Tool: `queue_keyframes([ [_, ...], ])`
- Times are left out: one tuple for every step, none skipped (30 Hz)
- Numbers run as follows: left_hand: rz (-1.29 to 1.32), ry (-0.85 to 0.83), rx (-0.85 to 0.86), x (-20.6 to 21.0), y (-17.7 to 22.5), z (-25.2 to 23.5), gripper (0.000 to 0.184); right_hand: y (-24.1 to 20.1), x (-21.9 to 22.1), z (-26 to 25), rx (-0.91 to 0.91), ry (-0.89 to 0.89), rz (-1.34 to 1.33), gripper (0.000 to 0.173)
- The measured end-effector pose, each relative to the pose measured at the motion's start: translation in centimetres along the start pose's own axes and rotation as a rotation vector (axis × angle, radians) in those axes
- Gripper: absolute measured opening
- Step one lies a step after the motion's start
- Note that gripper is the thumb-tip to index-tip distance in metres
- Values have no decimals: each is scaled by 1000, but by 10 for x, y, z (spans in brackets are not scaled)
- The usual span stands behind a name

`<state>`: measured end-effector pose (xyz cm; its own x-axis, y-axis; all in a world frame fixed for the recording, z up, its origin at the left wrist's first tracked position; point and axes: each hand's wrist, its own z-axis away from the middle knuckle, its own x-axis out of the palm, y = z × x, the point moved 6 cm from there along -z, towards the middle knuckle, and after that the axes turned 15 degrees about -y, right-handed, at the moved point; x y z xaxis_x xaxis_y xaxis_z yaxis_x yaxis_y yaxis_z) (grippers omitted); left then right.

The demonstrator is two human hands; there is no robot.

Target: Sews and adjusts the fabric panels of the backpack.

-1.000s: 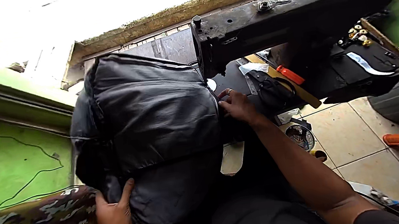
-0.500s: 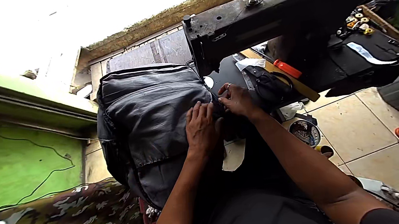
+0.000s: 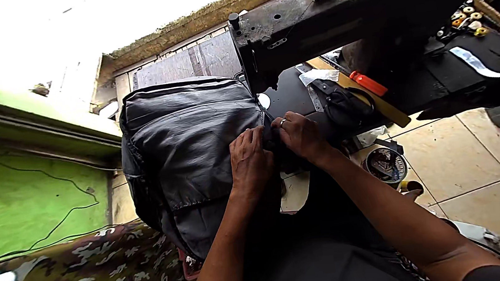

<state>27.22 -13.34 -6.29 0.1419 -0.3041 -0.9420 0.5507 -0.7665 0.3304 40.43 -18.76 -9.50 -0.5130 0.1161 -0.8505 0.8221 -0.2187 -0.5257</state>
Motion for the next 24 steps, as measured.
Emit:
queue_keyframes([
  [-1, -12, 5, -1, 0, -1, 44, 1, 1, 2, -30, 21, 0, 24],
  [0, -23, 7, -1, -1, -2, 44, 3, 2, 3, -69, 39, -9, 26],
  [0, -30, 6, -1, -1, -3, 44, 4, 2, 5, -116, 55, -25, 28],
  [-3, -33, 3, -1, -1, -4, 44, 6, 3, 7, -167, 67, -37, 28],
  [-10, -32, 2, -1, 0, -4, 43, 7, 3, 9, -207, 79, -41, 29],
  [-27, -29, 7, 0, 1, -4, 42, 8, 3, 11, -240, 93, -35, 29],
  [-50, -32, 12, 1, 2, -5, 40, 7, 4, 13, -264, 105, -12, 29],
  [-72, -40, 14, 3, 3, -6, 39, 5, 5, 15, -284, 110, 27, 30],
  [-94, -44, 12, 4, 4, -7, 38, 2, 6, 17, -302, 114, 74, 31],
  [-112, -41, 7, 4, 6, -9, 36, -1, 7, 19, -313, 115, 118, 30],
  [-129, -31, 0, 4, 8, -11, 33, -3, 7, 22, -323, 112, 155, 30],
  [-149, -11, -9, 4, 9, -13, 30, -4, 8, 24, -330, 102, 183, 30],
  [-166, 1, -29, 5, 10, -15, 27, -4, 9, 26, -337, 91, 195, 30],
  [-180, 10, -55, 5, 11, -16, 25, -4, 11, 28, -348, 89, 192, 30],
  [-192, 7, -79, 5, 12, -17, 24, -2, 13, 30, -357, 98, 181, 30],
  [-206, -3, -92, 6, 14, -19, 23, -1, 13, 31, -361, 107, 168, 31],
  [-222, -9, -90, 6, 17, -20, 22, -1, 13, 33, -360, 113, 157, 32],
  [-240, -18, -79, 7, 20, -21, 20, 0, 13, 33, -358, 120, 146, 32],
  [-257, -29, -66, 8, 23, -22, 18, -1, 13, 34, -355, 129, 136, 31],
  [-272, -46, -56, 9, 25, -23, 16, -1, 13, 34, -349, 134, 127, 31],
  [-285, -71, -56, 9, 27, -25, 15, -2, 13, 34, -343, 135, 119, 31],
  [-295, -99, -63, 8, 29, -27, 14, -2, 13, 35, -338, 135, 111, 30],
  [-295, -135, -77, 7, 31, -30, 14, -2, 12, 35, -340, 139, 104, 28],
  [-282, -183, -105, 5, 33, -33, 14, -1, 11, 35, -342, 141, 94, 27],
])
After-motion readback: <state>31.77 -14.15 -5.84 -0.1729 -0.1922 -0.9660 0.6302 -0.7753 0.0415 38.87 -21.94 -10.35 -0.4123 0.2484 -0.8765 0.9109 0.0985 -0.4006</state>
